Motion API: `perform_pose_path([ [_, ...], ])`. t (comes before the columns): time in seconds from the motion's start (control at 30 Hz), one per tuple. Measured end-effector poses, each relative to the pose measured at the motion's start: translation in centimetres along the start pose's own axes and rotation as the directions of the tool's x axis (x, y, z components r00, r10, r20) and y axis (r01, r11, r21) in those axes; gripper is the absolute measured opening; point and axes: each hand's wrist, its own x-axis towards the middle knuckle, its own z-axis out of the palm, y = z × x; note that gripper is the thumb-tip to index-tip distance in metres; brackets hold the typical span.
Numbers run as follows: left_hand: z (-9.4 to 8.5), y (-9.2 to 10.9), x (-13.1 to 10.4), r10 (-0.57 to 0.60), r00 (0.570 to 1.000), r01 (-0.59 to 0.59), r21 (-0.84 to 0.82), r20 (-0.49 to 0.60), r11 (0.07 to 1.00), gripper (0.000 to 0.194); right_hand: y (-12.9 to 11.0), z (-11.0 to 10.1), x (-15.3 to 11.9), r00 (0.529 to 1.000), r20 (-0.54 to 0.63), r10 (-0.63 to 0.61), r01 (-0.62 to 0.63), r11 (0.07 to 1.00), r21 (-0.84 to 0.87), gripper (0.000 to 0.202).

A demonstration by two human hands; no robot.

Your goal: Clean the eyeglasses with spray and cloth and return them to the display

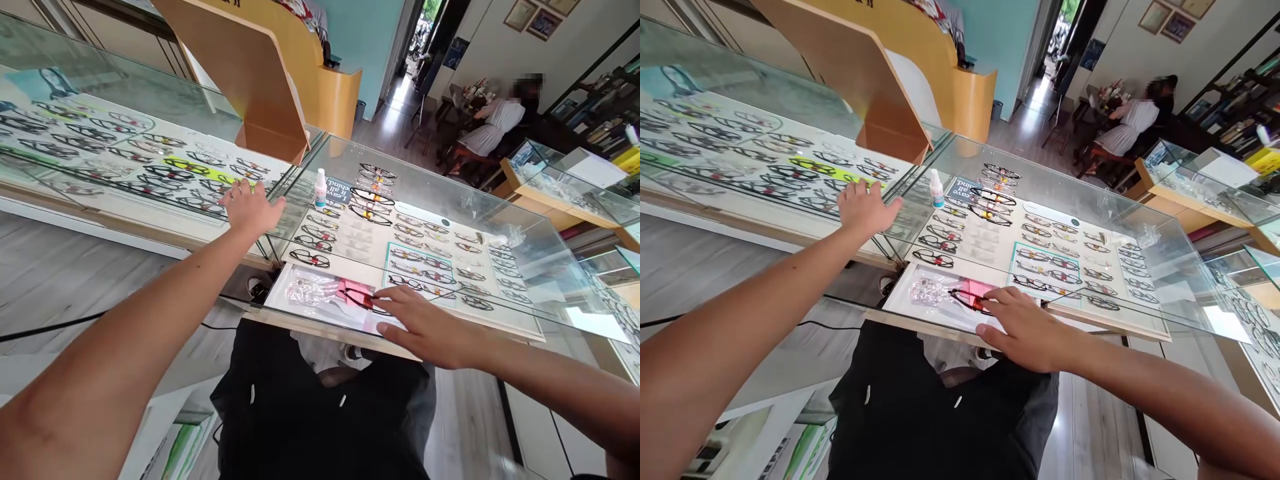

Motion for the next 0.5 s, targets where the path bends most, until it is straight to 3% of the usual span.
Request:
perform_pose_path([
  [0.1,0.1,-0.1,0.1,-0.009,1.0,0.009,-0.01,0.009,1.0,0.095,1.7,3.0,1.7,0.992,0.091,0.087,-0.089,0.996,0.013,0.061],
  [0.2,0.1,-0.2,0.1,-0.005,1.0,0.006,-0.023,0.012,1.0,0.096,4.5,5.7,5.2,0.985,0.062,0.163,-0.159,0.985,-0.067,0.064],
  [0.37,-0.4,0.1,-0.2,-0.006,1.0,0.005,-0.061,-0.012,0.998,0.091,10.1,9.5,13.3,0.938,-0.188,0.29,-0.338,0.883,-0.325,0.084],
  [0.5,-0.8,0.2,-0.3,-0.007,1.0,0.007,-0.045,-0.013,0.999,0.089,15.2,10.4,20.5,0.873,-0.395,0.284,-0.444,0.799,-0.406,0.087],
])
